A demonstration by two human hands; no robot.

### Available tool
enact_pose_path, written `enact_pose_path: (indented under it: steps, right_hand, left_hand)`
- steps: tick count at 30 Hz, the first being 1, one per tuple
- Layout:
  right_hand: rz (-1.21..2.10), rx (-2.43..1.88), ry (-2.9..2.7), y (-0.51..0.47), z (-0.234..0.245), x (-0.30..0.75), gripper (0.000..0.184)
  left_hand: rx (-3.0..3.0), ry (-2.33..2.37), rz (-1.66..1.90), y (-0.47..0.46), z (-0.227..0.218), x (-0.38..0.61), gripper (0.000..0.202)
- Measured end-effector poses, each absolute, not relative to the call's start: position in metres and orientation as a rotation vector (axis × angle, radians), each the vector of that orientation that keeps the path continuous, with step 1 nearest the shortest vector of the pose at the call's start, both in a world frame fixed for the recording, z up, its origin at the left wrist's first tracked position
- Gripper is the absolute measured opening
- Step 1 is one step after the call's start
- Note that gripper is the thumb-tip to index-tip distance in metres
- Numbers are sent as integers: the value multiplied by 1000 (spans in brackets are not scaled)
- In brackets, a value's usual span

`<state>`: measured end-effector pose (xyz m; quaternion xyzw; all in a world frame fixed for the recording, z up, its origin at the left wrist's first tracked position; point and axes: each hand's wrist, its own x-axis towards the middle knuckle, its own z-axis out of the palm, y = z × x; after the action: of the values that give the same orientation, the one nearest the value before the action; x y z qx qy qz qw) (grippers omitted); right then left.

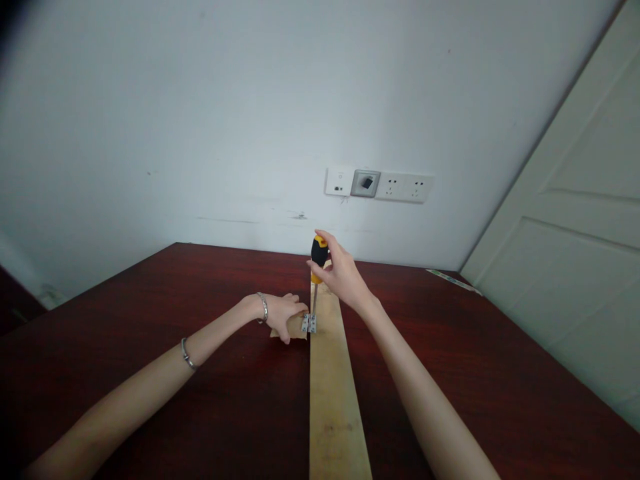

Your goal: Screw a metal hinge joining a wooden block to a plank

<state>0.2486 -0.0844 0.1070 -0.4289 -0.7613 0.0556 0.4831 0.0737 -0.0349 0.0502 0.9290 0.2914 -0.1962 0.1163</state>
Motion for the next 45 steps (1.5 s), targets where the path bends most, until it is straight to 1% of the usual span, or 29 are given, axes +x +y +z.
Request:
enact_pose_path:
  steps: [4,7,14,18,21,26,33,40,45]
  right_hand:
    - [-22,-1044,-1848,-87,111,249,51]
    - [-36,-1048,-1868,-92,116,250,45]
    - [-53,-1053,-1993,-104,123,250,55]
    - [-165,-1171,-1939,-104,124,252,47]
    - [-171,-1166,-1893,-103,125,254,41]
    - [-120,-1099,-1981,-108,127,257,51]
    - [-223,-1173,-1900,-112,128,255,40]
    - [-139,-1130,-2009,-116,133,254,49]
    - [-260,-1310,-1981,-119,132,247,48]
  left_hand:
    - [2742,874,-594,-36,52,74,87]
    - [2752,881,-613,-39,56,75,85]
    - [2743,896,-610,-41,58,75,83]
    - [2742,887,-617,-39,56,75,86]
    - [2735,889,-611,-39,56,74,88]
    - [2722,906,-581,-40,58,75,85]
    - [2732,889,-603,-42,64,74,85]
    - [2725,871,-638,-38,66,76,88]
    - [2757,880,-718,-36,70,83,89]
